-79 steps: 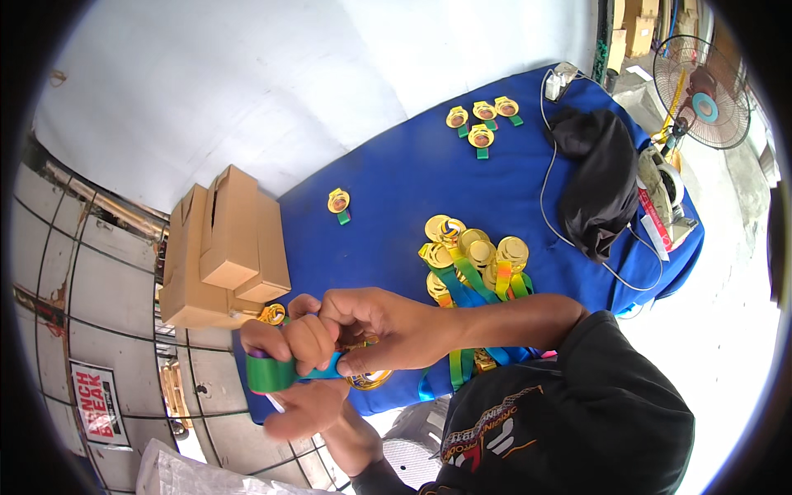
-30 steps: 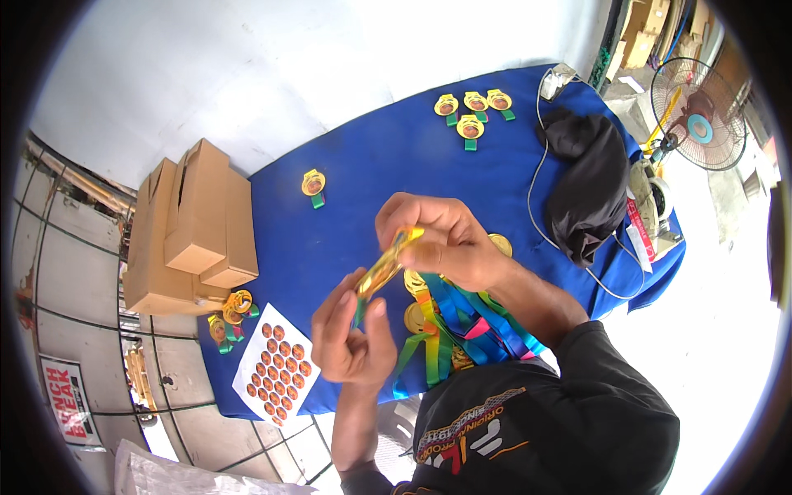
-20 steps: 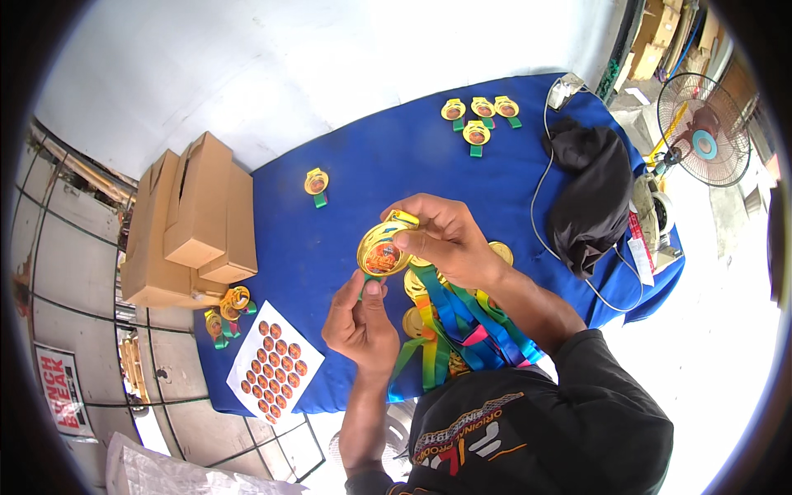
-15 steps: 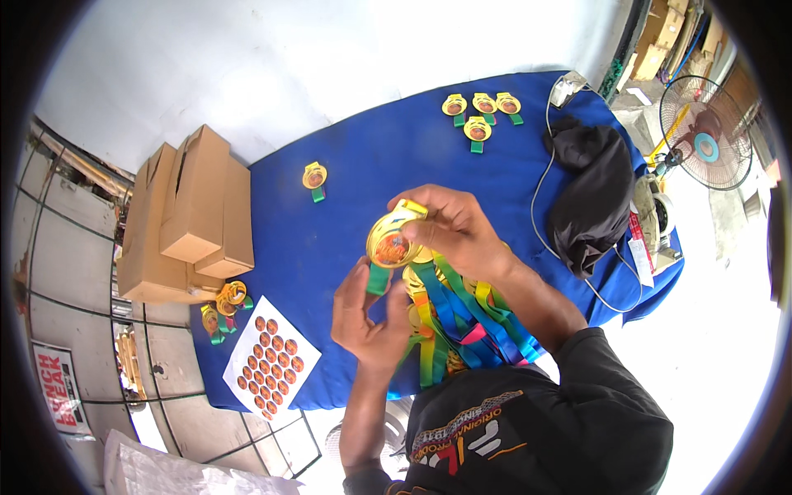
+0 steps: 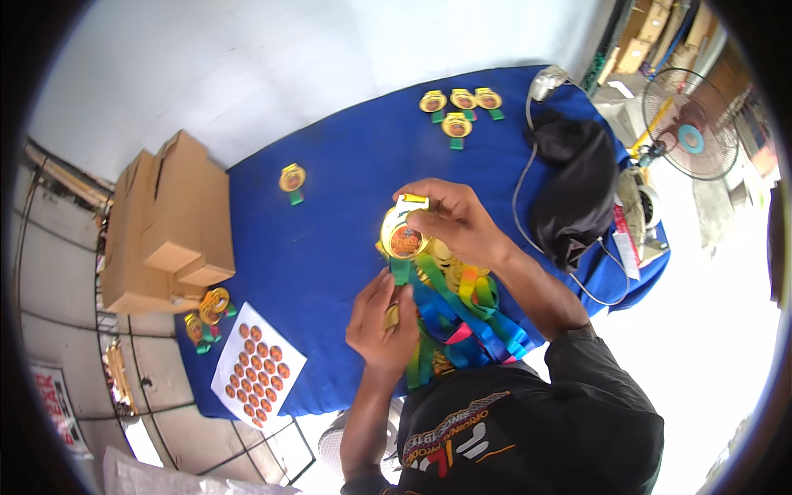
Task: The person assembles medals by attaching colorful ribbons to gold-colored medallions and applying circular stickers to the front of each medallion. The person handles ribbons, medallions, and sticker sheets, repeatedly threading ribbons through medallion loops and pressing stickers onto the surfaces.
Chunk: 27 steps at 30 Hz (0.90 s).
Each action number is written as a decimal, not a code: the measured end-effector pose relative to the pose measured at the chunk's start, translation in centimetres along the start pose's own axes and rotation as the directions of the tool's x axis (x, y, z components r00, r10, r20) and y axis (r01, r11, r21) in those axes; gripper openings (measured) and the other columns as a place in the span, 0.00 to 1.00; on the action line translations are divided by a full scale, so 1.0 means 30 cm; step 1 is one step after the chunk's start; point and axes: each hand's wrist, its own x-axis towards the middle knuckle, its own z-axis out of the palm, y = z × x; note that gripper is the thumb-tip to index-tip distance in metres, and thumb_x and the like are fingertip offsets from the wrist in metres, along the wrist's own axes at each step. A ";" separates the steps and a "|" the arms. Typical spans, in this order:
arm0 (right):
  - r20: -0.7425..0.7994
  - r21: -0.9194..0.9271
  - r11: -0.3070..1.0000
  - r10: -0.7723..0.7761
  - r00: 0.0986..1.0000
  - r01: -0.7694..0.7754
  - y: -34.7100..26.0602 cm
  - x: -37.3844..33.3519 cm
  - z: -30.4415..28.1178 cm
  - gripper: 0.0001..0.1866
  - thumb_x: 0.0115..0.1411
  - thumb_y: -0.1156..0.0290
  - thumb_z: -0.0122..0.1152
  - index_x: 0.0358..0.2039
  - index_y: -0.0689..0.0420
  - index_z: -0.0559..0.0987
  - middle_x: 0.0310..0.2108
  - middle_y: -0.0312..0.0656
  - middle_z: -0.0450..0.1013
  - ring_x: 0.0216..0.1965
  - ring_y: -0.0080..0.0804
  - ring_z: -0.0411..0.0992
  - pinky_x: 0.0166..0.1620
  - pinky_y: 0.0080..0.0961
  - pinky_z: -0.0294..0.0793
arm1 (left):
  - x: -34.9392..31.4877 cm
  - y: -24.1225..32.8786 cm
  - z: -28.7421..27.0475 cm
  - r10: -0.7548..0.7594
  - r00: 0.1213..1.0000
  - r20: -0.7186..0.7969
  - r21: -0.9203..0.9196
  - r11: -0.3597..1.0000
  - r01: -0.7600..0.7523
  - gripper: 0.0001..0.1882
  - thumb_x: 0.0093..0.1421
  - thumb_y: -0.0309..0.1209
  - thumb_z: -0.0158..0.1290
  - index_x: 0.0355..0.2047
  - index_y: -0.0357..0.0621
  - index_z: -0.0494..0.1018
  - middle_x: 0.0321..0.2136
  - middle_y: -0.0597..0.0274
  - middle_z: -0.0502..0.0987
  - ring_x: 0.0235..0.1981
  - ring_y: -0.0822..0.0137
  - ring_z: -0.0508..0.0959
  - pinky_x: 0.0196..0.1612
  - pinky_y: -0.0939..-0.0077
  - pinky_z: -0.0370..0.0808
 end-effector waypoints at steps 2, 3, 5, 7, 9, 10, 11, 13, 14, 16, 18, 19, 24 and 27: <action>-0.023 -0.239 0.970 -0.044 0.999 0.037 0.007 0.019 -0.132 0.13 0.65 0.83 0.57 0.51 0.67 0.77 0.42 0.39 0.78 0.43 0.22 0.76 0.46 0.24 0.78 | -0.019 -0.010 -0.018 -0.013 1.000 0.013 -0.044 0.999 0.014 0.13 0.55 0.17 0.65 0.42 0.35 0.80 0.39 0.46 0.83 0.35 0.58 0.86 0.38 0.71 0.84; -0.037 -0.304 0.952 -0.047 0.998 0.033 0.009 0.047 -0.222 0.14 0.63 0.82 0.58 0.49 0.66 0.78 0.43 0.38 0.78 0.43 0.21 0.75 0.46 0.24 0.77 | -0.025 -0.024 -0.039 -0.010 1.000 0.006 0.031 0.999 0.010 0.09 0.58 0.18 0.63 0.40 0.36 0.80 0.38 0.48 0.83 0.35 0.59 0.85 0.39 0.71 0.83; -0.154 -0.559 0.826 -0.014 0.988 -0.075 0.023 0.122 -0.423 0.17 0.62 0.84 0.58 0.53 0.66 0.79 0.45 0.37 0.78 0.46 0.20 0.75 0.50 0.21 0.76 | -0.036 -0.065 -0.102 -0.048 0.999 0.013 0.133 0.990 0.046 0.07 0.59 0.20 0.62 0.39 0.35 0.80 0.37 0.49 0.84 0.35 0.59 0.85 0.39 0.70 0.82; -0.273 -0.609 0.754 0.091 0.958 -0.245 0.044 0.194 -0.630 0.19 0.58 0.81 0.63 0.51 0.66 0.81 0.47 0.40 0.78 0.44 0.25 0.77 0.47 0.21 0.77 | -0.050 -0.120 -0.178 -0.136 0.990 -0.038 0.181 0.973 0.140 0.06 0.62 0.22 0.60 0.39 0.35 0.80 0.36 0.52 0.83 0.34 0.61 0.84 0.39 0.71 0.81; -0.304 -0.686 0.673 0.079 0.949 -0.276 0.088 0.271 -0.800 0.19 0.57 0.81 0.64 0.51 0.65 0.81 0.42 0.40 0.77 0.43 0.27 0.78 0.46 0.23 0.78 | -0.067 -0.180 -0.268 -0.239 0.963 -0.123 0.177 0.950 0.259 0.05 0.64 0.23 0.59 0.39 0.35 0.80 0.35 0.54 0.83 0.34 0.64 0.83 0.38 0.73 0.80; -0.320 -0.624 0.692 0.197 0.927 -0.363 0.108 0.302 -0.870 0.19 0.57 0.81 0.64 0.51 0.65 0.81 0.40 0.39 0.77 0.43 0.27 0.78 0.46 0.24 0.78 | -0.079 -0.206 -0.318 -0.299 0.940 -0.162 0.176 0.929 0.326 0.05 0.64 0.23 0.58 0.39 0.35 0.80 0.35 0.55 0.83 0.35 0.66 0.82 0.38 0.74 0.80; -0.306 -0.615 0.707 0.194 0.932 -0.349 0.131 0.324 -0.923 0.20 0.56 0.81 0.65 0.51 0.64 0.81 0.40 0.40 0.78 0.43 0.28 0.78 0.46 0.25 0.78 | -0.093 -0.229 -0.374 -0.325 0.924 -0.201 0.180 0.915 0.361 0.06 0.65 0.23 0.58 0.40 0.34 0.79 0.35 0.55 0.83 0.36 0.67 0.82 0.39 0.75 0.80; -0.350 -0.564 0.721 0.233 0.907 -0.402 0.175 0.357 -0.988 0.22 0.54 0.80 0.66 0.51 0.64 0.82 0.41 0.42 0.79 0.41 0.29 0.78 0.46 0.27 0.78 | -0.120 -0.271 -0.484 -0.388 0.876 -0.285 0.172 0.879 0.446 0.08 0.68 0.25 0.57 0.42 0.32 0.78 0.37 0.55 0.82 0.37 0.69 0.82 0.40 0.76 0.79; -0.376 -0.617 0.666 0.218 0.901 -0.419 0.193 0.368 -1.004 0.23 0.54 0.80 0.66 0.53 0.64 0.81 0.42 0.42 0.80 0.42 0.29 0.78 0.47 0.27 0.78 | -0.137 -0.289 -0.535 -0.423 0.845 -0.328 0.141 0.862 0.487 0.09 0.69 0.26 0.56 0.44 0.30 0.77 0.37 0.54 0.82 0.38 0.68 0.82 0.42 0.76 0.79; -0.450 -0.679 0.564 0.185 0.874 -0.469 0.223 0.376 -1.011 0.26 0.53 0.80 0.66 0.55 0.64 0.79 0.44 0.42 0.80 0.43 0.31 0.79 0.49 0.28 0.78 | -0.182 -0.309 -0.635 -0.403 0.816 -0.415 0.145 0.856 0.497 0.11 0.70 0.28 0.55 0.45 0.29 0.77 0.39 0.53 0.83 0.40 0.67 0.82 0.43 0.76 0.79; -0.447 -0.825 0.362 0.050 0.893 -0.433 0.240 0.370 -1.004 0.30 0.52 0.78 0.67 0.58 0.62 0.76 0.48 0.45 0.81 0.49 0.39 0.80 0.53 0.31 0.79 | -0.229 -0.313 -0.726 -0.439 0.751 -0.493 0.160 0.803 0.575 0.12 0.70 0.28 0.56 0.46 0.30 0.76 0.40 0.52 0.83 0.41 0.66 0.83 0.41 0.77 0.79; -0.436 -0.848 0.329 0.013 0.900 -0.416 0.243 0.364 -1.001 0.31 0.52 0.77 0.67 0.59 0.62 0.75 0.49 0.45 0.81 0.50 0.41 0.80 0.54 0.32 0.78 | -0.253 -0.310 -0.765 -0.459 0.715 -0.528 0.166 0.770 0.616 0.12 0.70 0.29 0.55 0.46 0.30 0.76 0.39 0.53 0.83 0.40 0.67 0.83 0.40 0.78 0.78; -0.273 -0.949 -0.137 -0.090 0.958 -0.283 0.220 0.337 -0.957 0.23 0.53 0.68 0.69 0.52 0.56 0.81 0.42 0.45 0.82 0.46 0.52 0.78 0.50 0.43 0.78 | -0.333 -0.278 -0.855 -0.456 0.614 -0.645 0.190 0.682 0.706 0.14 0.70 0.33 0.55 0.46 0.32 0.78 0.38 0.54 0.85 0.38 0.67 0.84 0.36 0.77 0.76; -0.132 -0.963 -0.173 -0.369 0.920 -0.208 0.191 0.318 -0.842 0.18 0.57 0.65 0.70 0.47 0.54 0.83 0.40 0.47 0.80 0.44 0.50 0.78 0.47 0.43 0.78 | -0.356 -0.266 -0.786 -0.508 0.624 -0.594 0.232 0.634 0.738 0.13 0.70 0.30 0.56 0.47 0.30 0.77 0.38 0.54 0.84 0.37 0.68 0.83 0.37 0.76 0.76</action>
